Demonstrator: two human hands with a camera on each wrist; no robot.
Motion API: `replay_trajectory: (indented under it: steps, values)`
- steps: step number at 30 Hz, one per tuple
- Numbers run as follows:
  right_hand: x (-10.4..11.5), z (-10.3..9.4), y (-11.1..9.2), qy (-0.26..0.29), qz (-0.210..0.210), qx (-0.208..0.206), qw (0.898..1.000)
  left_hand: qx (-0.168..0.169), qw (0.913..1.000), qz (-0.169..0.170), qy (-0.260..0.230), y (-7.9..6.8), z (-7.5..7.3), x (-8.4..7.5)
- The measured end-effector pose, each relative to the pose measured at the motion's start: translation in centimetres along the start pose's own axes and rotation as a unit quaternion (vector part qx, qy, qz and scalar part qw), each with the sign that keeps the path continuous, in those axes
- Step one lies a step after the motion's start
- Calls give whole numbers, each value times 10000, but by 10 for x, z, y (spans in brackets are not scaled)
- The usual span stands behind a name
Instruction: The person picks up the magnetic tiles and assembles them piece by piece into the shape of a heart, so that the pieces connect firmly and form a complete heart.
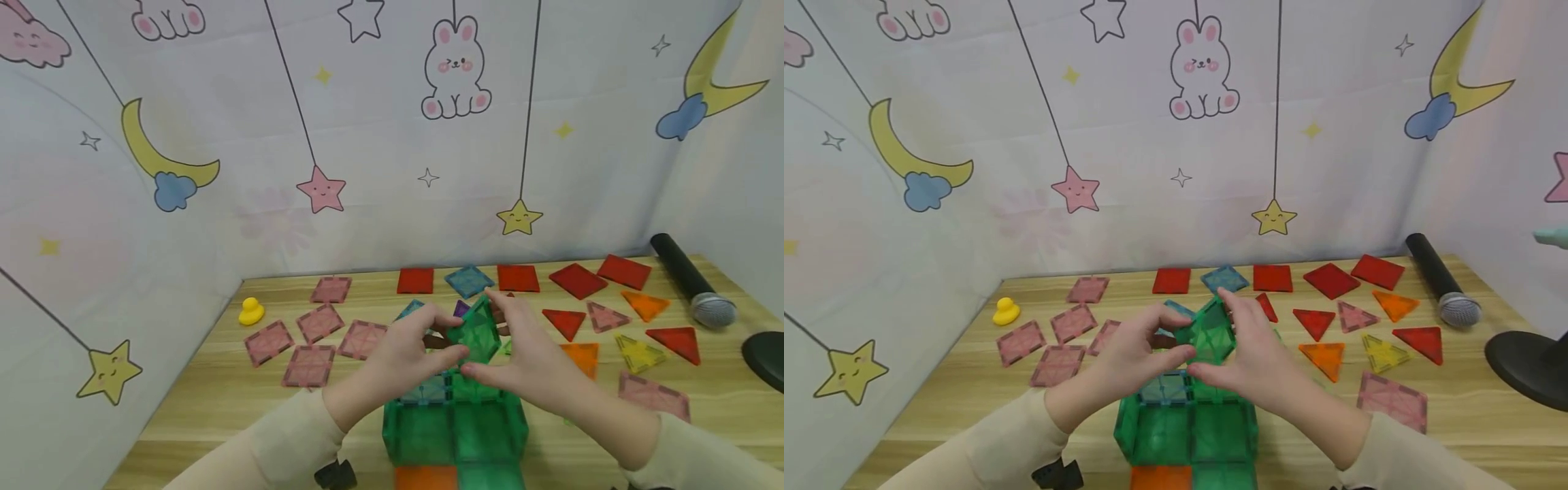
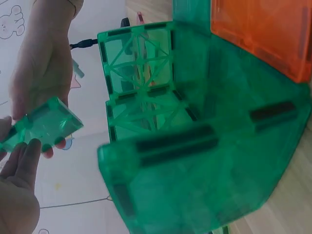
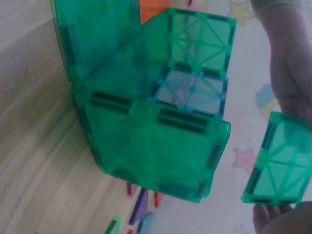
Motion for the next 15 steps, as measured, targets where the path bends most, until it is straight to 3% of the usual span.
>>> replay_trajectory:
  steps: [3, 7, 10, 15]
  values:
    - [2, 2, -1, -67, -3, 60, 10000, 250, 9987, -250, -368, 0, 3, -1]
    - [2, -1, -4, 159, 145, 310, 9993, 685, 9966, -105, -444, 0, 2, -1]
    - [0, -8, -9, 407, 188, 754, 9961, 1074, 9941, 72, -85, 2, -1, 2]
    - [-10, -21, -27, 781, -328, 1510, 9849, 1670, 9800, -42, 1081, 0, -9, 21]
Point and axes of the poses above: each hand's wrist, its own y-axis towards the middle knuckle, its own z-axis out of the palm, x = y × z, the point moved 2 cm from there along y, towards the middle knuckle, and after that the axes turned 1 degree about -x, right-handed, at the moved point
